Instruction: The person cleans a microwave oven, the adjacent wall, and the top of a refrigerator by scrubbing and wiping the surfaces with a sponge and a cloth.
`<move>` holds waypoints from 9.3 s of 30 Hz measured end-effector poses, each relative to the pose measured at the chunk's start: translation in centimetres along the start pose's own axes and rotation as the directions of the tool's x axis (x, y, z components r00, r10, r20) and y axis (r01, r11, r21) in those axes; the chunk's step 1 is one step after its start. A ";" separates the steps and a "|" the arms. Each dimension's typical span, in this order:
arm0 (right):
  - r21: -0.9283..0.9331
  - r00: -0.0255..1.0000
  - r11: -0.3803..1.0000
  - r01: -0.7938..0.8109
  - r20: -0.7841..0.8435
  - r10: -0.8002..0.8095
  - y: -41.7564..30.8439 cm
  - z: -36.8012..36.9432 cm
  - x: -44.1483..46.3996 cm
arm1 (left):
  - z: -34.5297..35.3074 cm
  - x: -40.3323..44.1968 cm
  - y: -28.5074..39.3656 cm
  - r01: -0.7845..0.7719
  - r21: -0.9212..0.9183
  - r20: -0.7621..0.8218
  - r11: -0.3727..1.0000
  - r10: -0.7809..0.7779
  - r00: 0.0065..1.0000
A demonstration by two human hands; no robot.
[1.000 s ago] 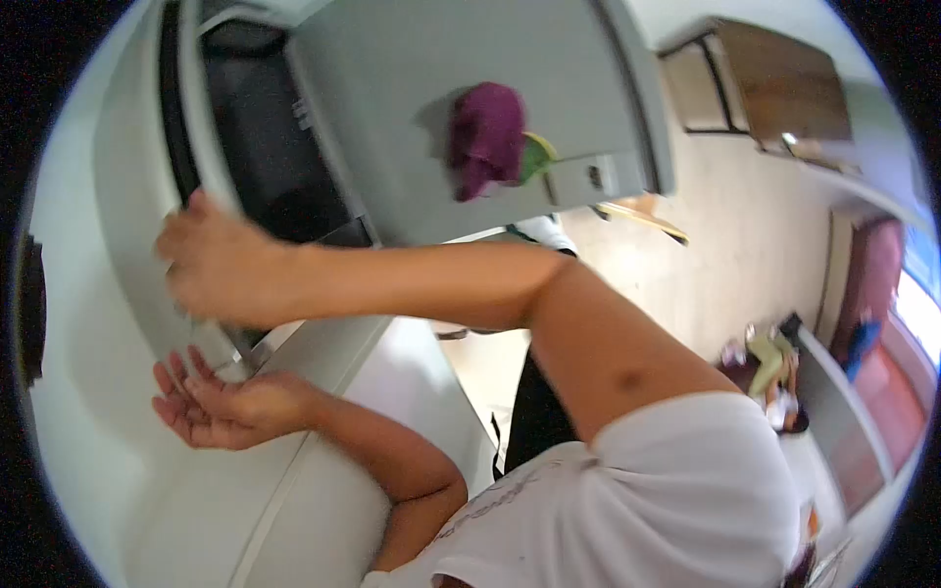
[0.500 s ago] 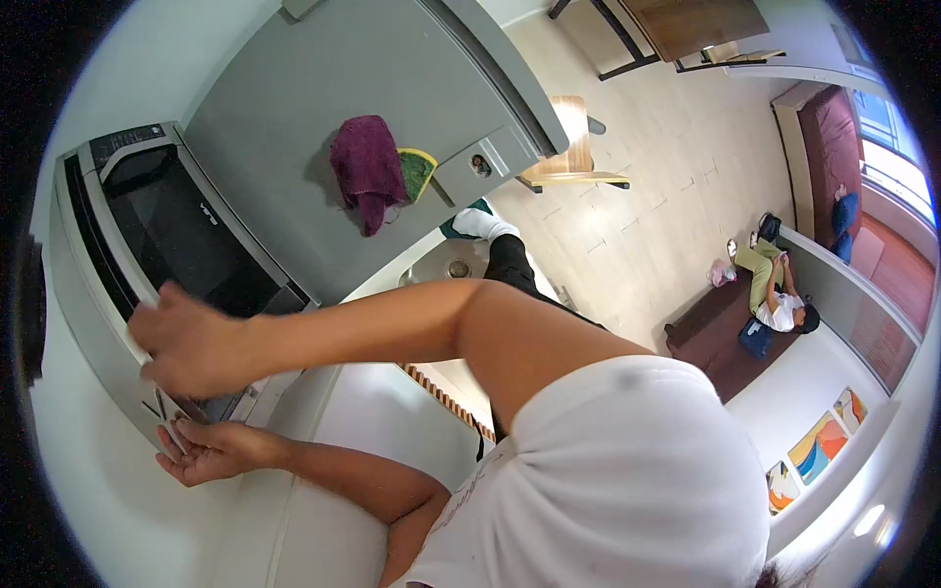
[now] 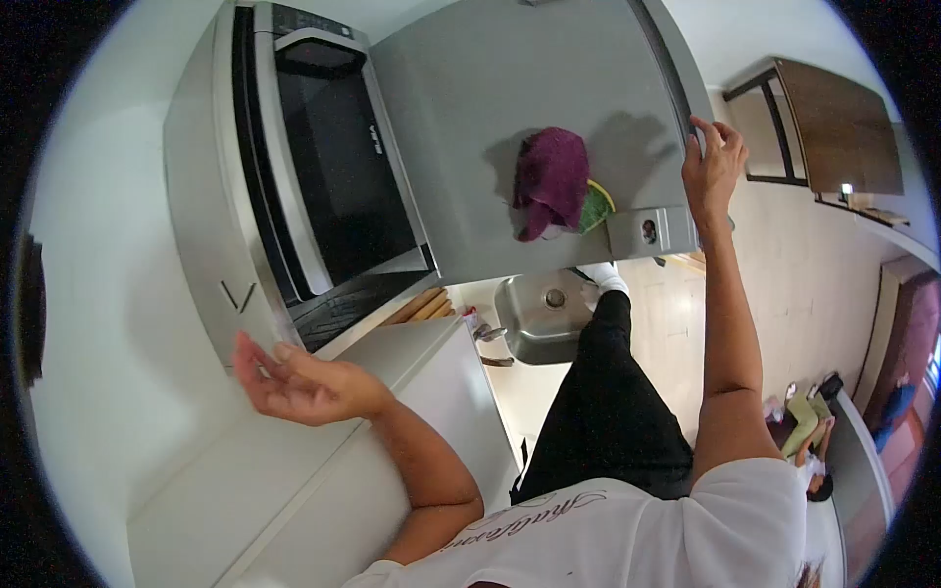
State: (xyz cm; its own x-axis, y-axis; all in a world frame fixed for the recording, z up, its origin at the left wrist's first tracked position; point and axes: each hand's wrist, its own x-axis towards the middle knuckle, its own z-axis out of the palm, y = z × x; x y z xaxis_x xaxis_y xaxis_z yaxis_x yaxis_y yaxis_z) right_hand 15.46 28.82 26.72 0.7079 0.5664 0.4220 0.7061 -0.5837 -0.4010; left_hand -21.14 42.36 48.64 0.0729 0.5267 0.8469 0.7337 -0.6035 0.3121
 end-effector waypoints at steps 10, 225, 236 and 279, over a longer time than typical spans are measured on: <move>0.869 0.861 0.290 -0.401 0.466 -0.205 -23.6 10.4 6.7 | 3.6 -8.0 -0.3 0.860 -0.433 0.523 -0.271 -0.853 -0.005; 0.256 0.966 0.955 0.148 0.170 -0.195 3.8 11.1 10.6 | 26.6 -21.3 -0.4 0.163 0.482 0.601 0.861 -0.459 0.654; 0.274 0.955 0.962 -0.017 0.290 -0.066 4.5 11.7 9.6 | 19.2 -24.5 1.1 0.090 0.284 0.717 0.954 -0.274 0.640; 0.038 0.946 0.990 0.136 0.291 -0.141 3.4 11.6 10.1 | 18.9 -24.4 -0.1 0.190 0.257 0.755 0.948 -0.319 0.573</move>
State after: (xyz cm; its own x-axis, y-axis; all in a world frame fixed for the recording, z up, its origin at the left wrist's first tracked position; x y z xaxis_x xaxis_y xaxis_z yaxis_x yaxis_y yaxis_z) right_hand 25.22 39.35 20.17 0.5757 0.7876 0.2195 0.7960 -0.4785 -0.3707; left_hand -10.25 40.84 19.79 0.3174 0.9463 0.0605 0.8826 -0.3182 0.3462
